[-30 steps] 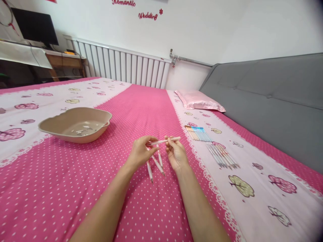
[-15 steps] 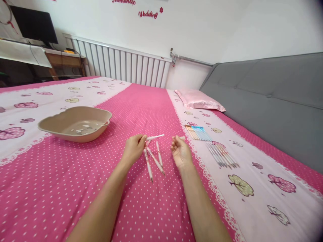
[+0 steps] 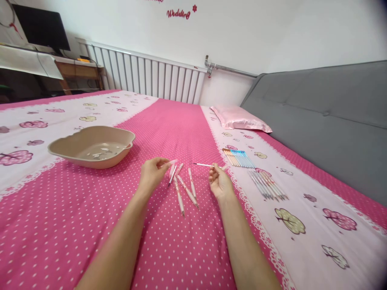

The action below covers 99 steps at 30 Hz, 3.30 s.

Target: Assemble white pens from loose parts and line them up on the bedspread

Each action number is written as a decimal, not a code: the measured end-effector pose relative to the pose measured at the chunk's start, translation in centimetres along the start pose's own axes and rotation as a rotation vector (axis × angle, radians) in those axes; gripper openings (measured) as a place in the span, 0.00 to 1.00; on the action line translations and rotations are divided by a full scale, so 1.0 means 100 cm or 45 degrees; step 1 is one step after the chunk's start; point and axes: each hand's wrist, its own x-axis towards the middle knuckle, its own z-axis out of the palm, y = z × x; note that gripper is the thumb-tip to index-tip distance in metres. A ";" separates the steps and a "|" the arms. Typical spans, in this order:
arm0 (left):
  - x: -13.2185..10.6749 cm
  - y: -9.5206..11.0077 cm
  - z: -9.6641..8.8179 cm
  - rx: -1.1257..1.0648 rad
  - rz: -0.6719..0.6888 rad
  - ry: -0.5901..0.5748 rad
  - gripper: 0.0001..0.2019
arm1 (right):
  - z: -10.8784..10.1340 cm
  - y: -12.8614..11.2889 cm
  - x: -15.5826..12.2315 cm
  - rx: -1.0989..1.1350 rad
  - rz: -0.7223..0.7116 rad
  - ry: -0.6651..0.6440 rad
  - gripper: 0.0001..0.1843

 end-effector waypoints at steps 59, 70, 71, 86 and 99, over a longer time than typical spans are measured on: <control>-0.023 0.028 0.030 -0.543 -0.247 -0.614 0.18 | 0.014 0.013 -0.010 -0.248 -0.212 -0.333 0.14; -0.021 0.024 0.024 -0.301 0.187 -0.345 0.22 | 0.013 0.008 -0.013 -0.168 -0.146 -0.408 0.17; -0.021 0.024 0.026 -0.236 0.311 -0.334 0.22 | 0.013 0.008 -0.012 -0.155 -0.149 -0.393 0.17; -0.022 0.026 0.024 -0.026 0.016 -0.284 0.32 | 0.015 0.008 -0.014 -0.112 -0.090 -0.437 0.17; -0.024 0.028 0.027 0.073 0.354 -0.210 0.19 | 0.015 0.008 -0.014 -0.071 -0.093 -0.422 0.15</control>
